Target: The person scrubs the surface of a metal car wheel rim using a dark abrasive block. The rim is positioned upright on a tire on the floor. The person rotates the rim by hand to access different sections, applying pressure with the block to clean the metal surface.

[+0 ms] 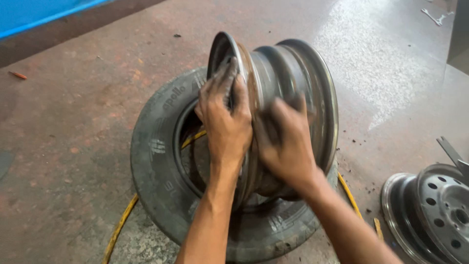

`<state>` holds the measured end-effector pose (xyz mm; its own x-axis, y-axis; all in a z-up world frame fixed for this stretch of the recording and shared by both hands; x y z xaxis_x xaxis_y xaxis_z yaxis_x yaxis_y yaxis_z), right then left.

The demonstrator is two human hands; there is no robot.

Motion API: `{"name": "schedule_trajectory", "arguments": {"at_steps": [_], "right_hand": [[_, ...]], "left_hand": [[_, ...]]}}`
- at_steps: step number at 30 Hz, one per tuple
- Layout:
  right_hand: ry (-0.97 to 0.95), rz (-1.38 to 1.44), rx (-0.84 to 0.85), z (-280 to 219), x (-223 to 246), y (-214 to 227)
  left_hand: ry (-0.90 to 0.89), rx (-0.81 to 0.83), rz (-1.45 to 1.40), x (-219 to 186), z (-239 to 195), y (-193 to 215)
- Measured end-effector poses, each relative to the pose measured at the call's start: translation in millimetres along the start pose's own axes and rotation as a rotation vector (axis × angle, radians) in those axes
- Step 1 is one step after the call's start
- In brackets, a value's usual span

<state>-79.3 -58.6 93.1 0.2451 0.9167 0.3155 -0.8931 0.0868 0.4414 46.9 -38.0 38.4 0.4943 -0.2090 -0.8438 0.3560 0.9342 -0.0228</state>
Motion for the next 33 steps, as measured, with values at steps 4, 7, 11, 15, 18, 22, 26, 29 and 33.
{"name": "schedule_trajectory", "arguments": {"at_steps": [4,7,11,15,18,22,26,29,33], "right_hand": [[-0.018,-0.022,0.005,39,-30,-20],[-0.049,-0.051,-0.051,-12,5,7],[-0.151,-0.005,0.033,14,-23,-7],[-0.148,0.002,-0.015,9,-17,-7],[-0.021,-0.089,-0.029,-8,-4,2],[-0.014,-0.063,0.01,37,-30,-18],[-0.08,-0.085,-0.015,13,-10,-4],[-0.006,-0.13,-0.015,-2,2,6],[-0.032,-0.071,-0.025,27,-23,-11]], "left_hand": [[-0.027,0.007,0.133,-2,4,3],[-0.045,-0.005,0.105,-9,7,4],[0.034,0.006,0.081,-3,4,0],[-0.022,-0.041,0.091,-10,11,6],[0.017,-0.031,0.081,-9,3,5],[0.0,-0.038,0.104,-7,4,2],[-0.077,-0.019,0.166,-13,4,7],[-0.021,-0.044,0.079,-12,2,6],[0.016,-0.048,0.095,-8,-1,8]]}}
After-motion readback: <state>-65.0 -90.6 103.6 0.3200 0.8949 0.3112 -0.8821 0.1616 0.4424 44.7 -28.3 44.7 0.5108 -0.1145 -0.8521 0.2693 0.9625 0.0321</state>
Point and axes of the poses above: each hand's wrist, its own z-axis towards the middle knuckle, its own y-axis out of the back of the hand, x = y × z, the point moved 9 cm from there along z, towards the middle knuckle, and after that the axes turned 14 degrees about -x, right-handed, at the moved point
